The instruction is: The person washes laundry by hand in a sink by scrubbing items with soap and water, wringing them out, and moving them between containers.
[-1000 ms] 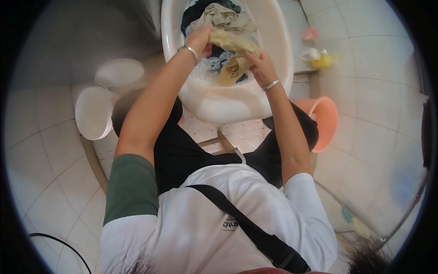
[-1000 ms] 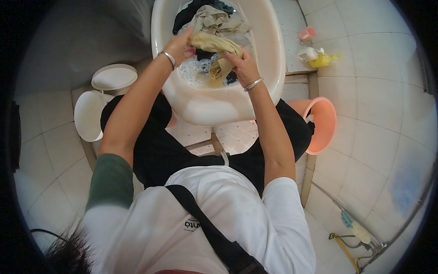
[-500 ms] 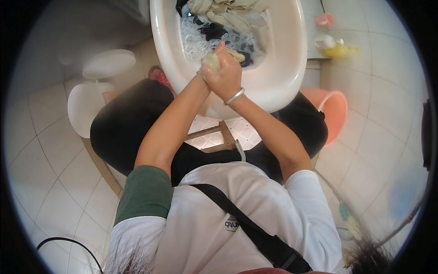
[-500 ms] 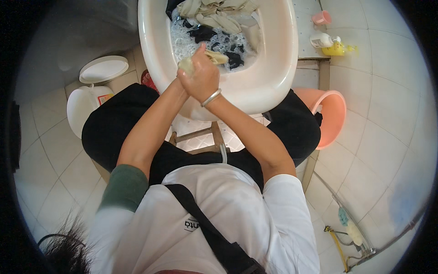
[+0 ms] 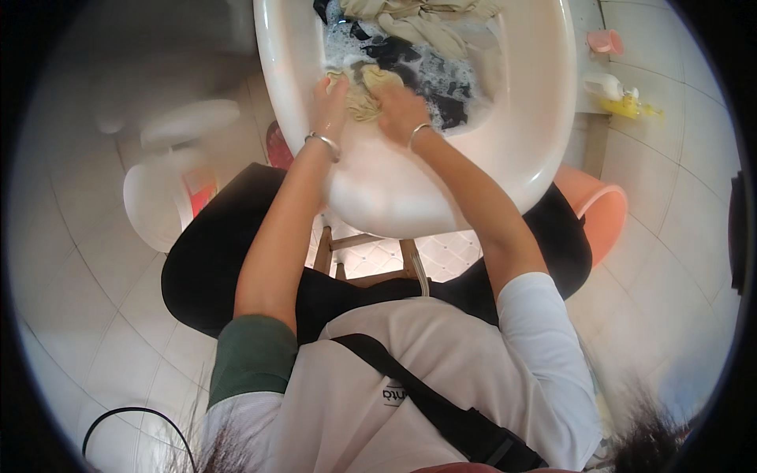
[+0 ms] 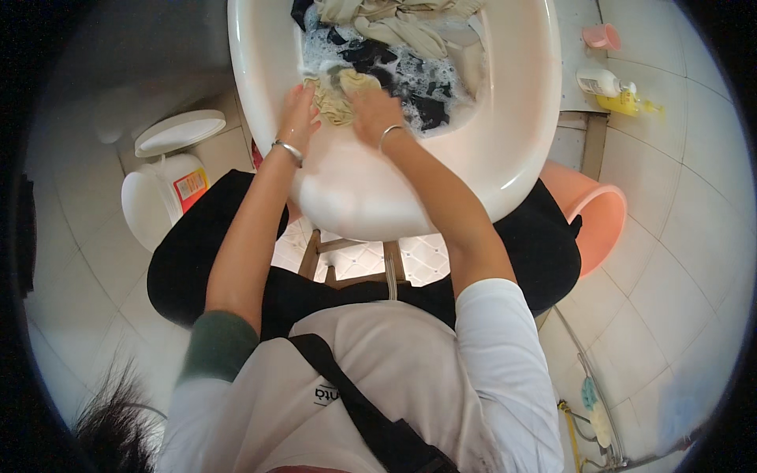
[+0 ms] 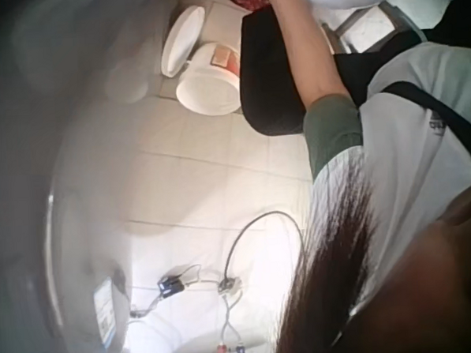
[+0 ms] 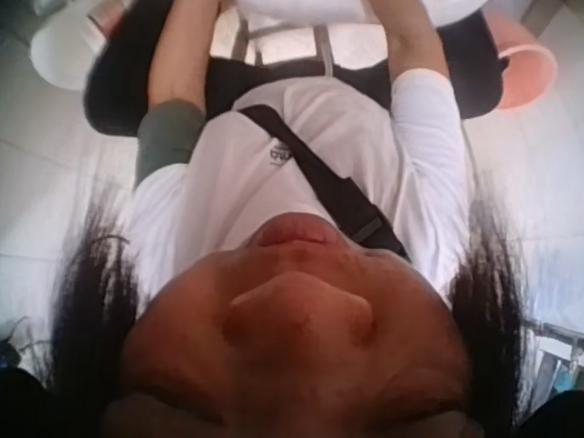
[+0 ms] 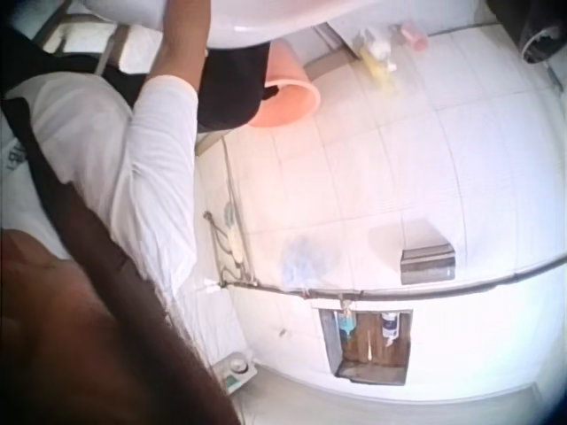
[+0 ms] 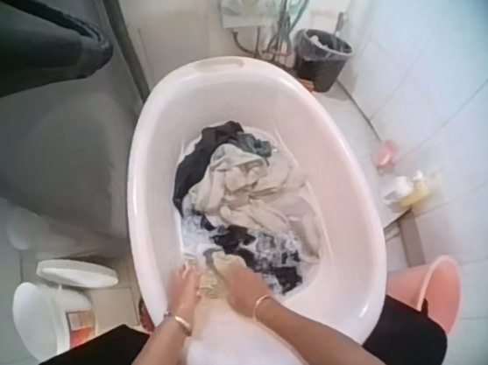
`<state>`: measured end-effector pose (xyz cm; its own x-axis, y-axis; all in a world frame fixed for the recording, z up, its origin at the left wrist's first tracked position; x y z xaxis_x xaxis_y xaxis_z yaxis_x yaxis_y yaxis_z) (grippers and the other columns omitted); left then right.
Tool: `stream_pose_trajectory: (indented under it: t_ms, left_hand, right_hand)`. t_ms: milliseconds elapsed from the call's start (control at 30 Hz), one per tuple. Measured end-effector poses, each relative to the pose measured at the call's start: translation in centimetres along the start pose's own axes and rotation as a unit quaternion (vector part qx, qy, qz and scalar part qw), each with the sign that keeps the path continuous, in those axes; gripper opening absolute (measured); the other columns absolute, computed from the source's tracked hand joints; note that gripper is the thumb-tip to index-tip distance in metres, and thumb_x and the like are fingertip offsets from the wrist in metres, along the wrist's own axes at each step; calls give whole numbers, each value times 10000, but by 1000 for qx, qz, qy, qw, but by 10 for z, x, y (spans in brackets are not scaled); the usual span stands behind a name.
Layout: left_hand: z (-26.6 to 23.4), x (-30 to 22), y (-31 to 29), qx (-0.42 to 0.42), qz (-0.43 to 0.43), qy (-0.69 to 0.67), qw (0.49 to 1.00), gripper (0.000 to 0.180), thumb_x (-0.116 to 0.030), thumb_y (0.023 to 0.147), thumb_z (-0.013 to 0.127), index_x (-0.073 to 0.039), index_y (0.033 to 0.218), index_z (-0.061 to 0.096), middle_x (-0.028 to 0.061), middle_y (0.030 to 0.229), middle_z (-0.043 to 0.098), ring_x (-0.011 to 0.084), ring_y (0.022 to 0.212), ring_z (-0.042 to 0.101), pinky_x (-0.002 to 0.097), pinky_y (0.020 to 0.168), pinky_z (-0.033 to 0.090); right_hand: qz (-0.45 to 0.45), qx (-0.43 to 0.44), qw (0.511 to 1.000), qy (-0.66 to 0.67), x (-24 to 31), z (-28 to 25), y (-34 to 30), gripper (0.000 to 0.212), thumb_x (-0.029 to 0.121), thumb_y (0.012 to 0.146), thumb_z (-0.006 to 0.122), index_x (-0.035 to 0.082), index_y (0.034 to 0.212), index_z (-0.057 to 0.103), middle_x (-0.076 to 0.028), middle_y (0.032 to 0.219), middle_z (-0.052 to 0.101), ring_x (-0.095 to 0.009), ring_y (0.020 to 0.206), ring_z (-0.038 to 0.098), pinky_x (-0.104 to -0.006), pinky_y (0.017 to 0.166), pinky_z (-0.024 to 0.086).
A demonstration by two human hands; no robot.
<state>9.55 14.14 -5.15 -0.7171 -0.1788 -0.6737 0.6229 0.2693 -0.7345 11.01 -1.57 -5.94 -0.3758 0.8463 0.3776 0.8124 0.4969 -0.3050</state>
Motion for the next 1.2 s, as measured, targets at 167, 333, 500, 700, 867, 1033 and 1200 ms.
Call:
stream_pose_trajectory:
  t_ms: [167,333,500,700,867,1033,1200]
  left_hand:
    - [8,-22,-24,8,-118,-116,986,590,-344,818,506,-83,1289,265,151,1245,370,283,1068,433,400,851,393]
    - [3,-8,-24,-17,-143,-103,984,557,-357,799,488,-123,1270,302,109,1139,422,244,975,457,405,788,404]
    - [10,-8,-27,-14,-241,-83,967,619,-441,819,456,-127,1307,239,154,1269,346,291,1096,396,486,876,346]
    - [21,-17,-41,49,-281,-142,948,840,-589,727,514,-110,1334,187,155,1312,268,284,1161,356,490,903,327]
    - [13,-30,-41,28,-220,-173,960,819,-620,685,559,-25,1214,366,138,1177,436,233,1036,473,356,855,399]
    - [18,-48,-74,141,-146,-121,972,637,-561,797,452,0,1097,435,77,1064,514,194,924,519,291,744,442]
    - [-3,18,-23,518,-91,-448,723,423,-427,873,403,-49,1057,448,62,1018,525,160,932,520,287,751,455]
  right_hand:
    - [-117,122,979,-115,-20,11,9,439,243,776,513,210,1204,420,-55,1143,479,-222,1075,438,-424,860,338]
    - [38,75,986,-145,-10,16,11,422,269,762,524,223,1174,445,-62,1123,486,-225,1073,439,-429,856,335]
    - [43,224,973,-19,-22,15,11,328,268,718,553,170,1031,570,-125,995,565,-251,989,511,-407,806,402]
    - [-78,-33,962,261,2,-25,-19,310,229,608,639,87,878,586,-148,885,524,-305,862,483,-365,730,401]
    - [-208,-171,881,388,65,-88,-46,283,163,566,620,47,817,558,-137,799,470,-309,773,453,-373,688,382]
    - [-159,-227,868,412,98,-87,-49,219,179,578,598,37,723,516,-134,725,474,-324,689,486,-381,605,404]
    - [-72,-244,880,402,91,-80,-25,141,187,649,588,67,724,577,-133,705,542,-301,624,525,-355,571,437]
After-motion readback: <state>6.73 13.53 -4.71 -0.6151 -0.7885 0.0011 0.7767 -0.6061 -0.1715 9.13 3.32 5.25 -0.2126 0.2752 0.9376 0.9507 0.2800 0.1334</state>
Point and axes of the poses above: each hand's wrist, its own y-axis towards the middle knuckle, its own z-axis out of the palm, x = y × z, the point moved 1 cm from there along y, towards the middle knuckle
